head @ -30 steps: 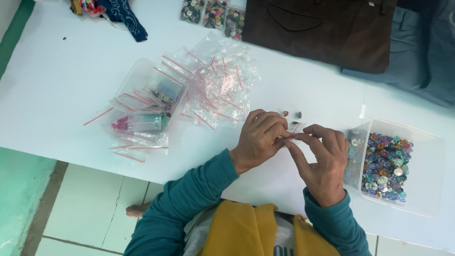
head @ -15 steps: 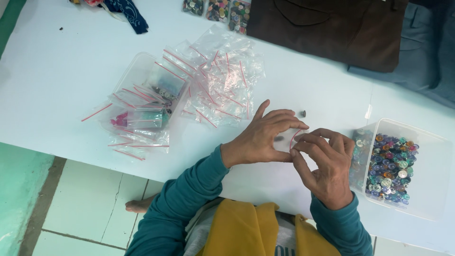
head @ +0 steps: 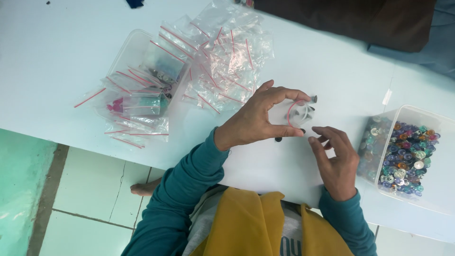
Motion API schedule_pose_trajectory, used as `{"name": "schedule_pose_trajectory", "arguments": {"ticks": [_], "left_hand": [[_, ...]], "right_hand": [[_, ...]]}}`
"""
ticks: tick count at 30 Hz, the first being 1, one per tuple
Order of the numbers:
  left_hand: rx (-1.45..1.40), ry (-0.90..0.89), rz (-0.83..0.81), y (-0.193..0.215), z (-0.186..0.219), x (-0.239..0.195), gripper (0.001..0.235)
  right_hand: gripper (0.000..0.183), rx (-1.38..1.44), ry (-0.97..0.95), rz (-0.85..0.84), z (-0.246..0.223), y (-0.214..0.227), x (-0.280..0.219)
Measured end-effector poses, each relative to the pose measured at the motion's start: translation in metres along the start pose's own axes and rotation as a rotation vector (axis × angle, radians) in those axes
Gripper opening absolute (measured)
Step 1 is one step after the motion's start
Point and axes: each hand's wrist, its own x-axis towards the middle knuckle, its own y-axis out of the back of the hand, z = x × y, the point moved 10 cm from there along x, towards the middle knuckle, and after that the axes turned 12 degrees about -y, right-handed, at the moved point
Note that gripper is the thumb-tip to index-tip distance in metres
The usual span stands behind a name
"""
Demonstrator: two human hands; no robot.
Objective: Sorting and placing small buttons into plastic zip-lock bags
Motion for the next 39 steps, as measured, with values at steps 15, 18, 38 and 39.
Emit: {"name": "schedule_pose_trajectory", "arguments": {"ticks": [15, 18, 38, 39], "left_hand": [[0.030, -0.005, -0.019, -0.006, -0.006, -0.002, 0.058], [0.023, 0.003, -0.025, -0.006, -0.007, -0.002, 0.059], [-0.093, -0.091, -0.111, -0.033, 0.000, -0.004, 0.069], [-0.098, -0.093, -0.122, -0.035, 0.001, -0.004, 0.069]], "right_hand": [[0.018, 0.055, 0.322, -0.137, -0.030, -0.090, -0.032], [0.015, 0.086, 0.375, -0.182, -0.036, -0.093, -0.036], [0.016, 0.304, 0.403, 0.283, -0.042, 0.033, -0.019], [0.015, 0.300, 0.405, 0.281, -0.045, 0.032, -0.019]]}}
